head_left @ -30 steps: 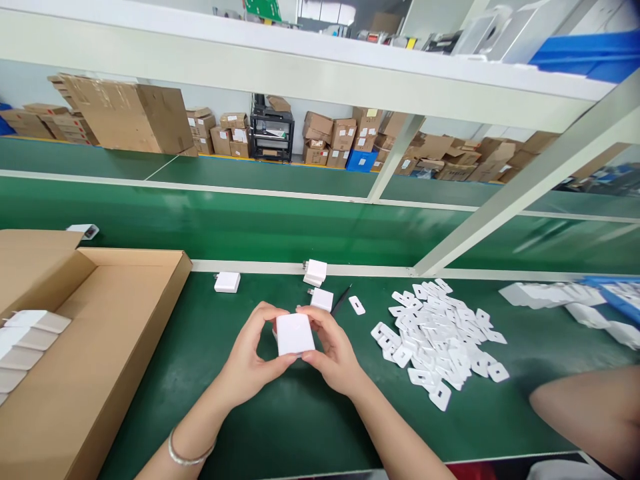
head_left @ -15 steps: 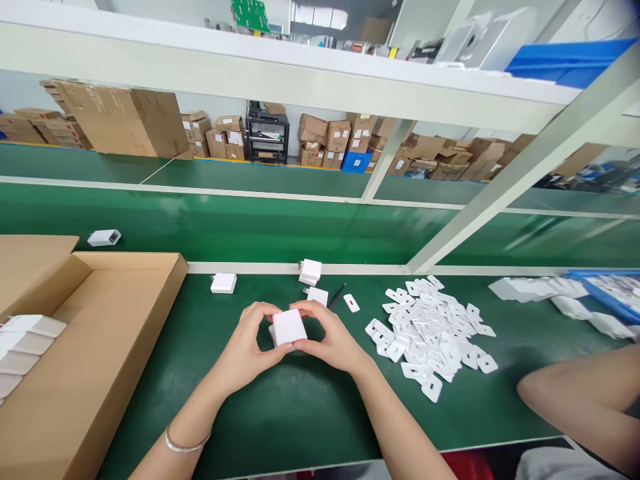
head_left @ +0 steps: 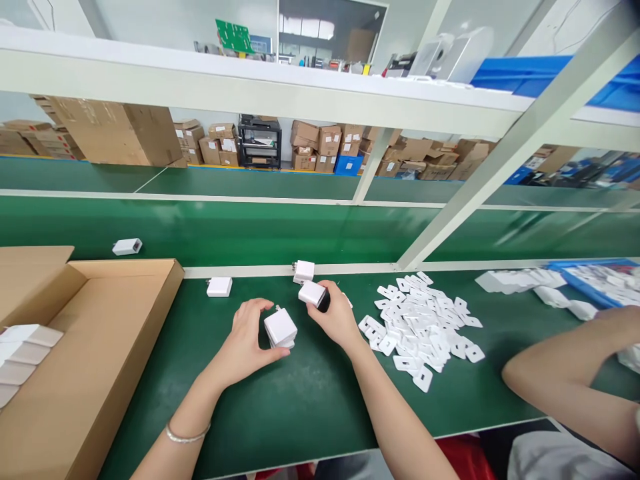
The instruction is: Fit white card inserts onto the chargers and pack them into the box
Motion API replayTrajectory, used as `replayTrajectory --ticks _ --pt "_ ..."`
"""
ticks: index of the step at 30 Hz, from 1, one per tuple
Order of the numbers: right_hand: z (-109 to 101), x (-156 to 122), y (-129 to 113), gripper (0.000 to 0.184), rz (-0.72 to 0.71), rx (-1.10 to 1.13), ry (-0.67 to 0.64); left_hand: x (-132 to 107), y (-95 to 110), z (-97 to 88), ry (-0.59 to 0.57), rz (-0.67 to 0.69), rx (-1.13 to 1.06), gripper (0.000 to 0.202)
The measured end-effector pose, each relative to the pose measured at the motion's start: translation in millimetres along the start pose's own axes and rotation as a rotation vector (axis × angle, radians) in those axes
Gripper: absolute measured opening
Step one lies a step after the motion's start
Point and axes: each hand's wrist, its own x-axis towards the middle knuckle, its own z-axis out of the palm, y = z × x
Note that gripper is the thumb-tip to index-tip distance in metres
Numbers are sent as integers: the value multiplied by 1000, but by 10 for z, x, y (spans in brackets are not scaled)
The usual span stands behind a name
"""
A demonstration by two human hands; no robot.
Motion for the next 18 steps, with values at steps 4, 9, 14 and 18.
replayTrajectory --ticks 4,9,14,18 --pt "-143 -160 -472 36 -103 129 149 -30 77 22 274 208 4 64" --pt "-182 -436 -1021 41 -328 34 64 -67 102 115 413 469 65 60" --pt "-358 -335 -980 58 -342 196 -284 -63 88 89 447 366 -146 40" --pt "-538 -22 -326 25 80 -34 39 -48 136 84 438 215 -407 35"
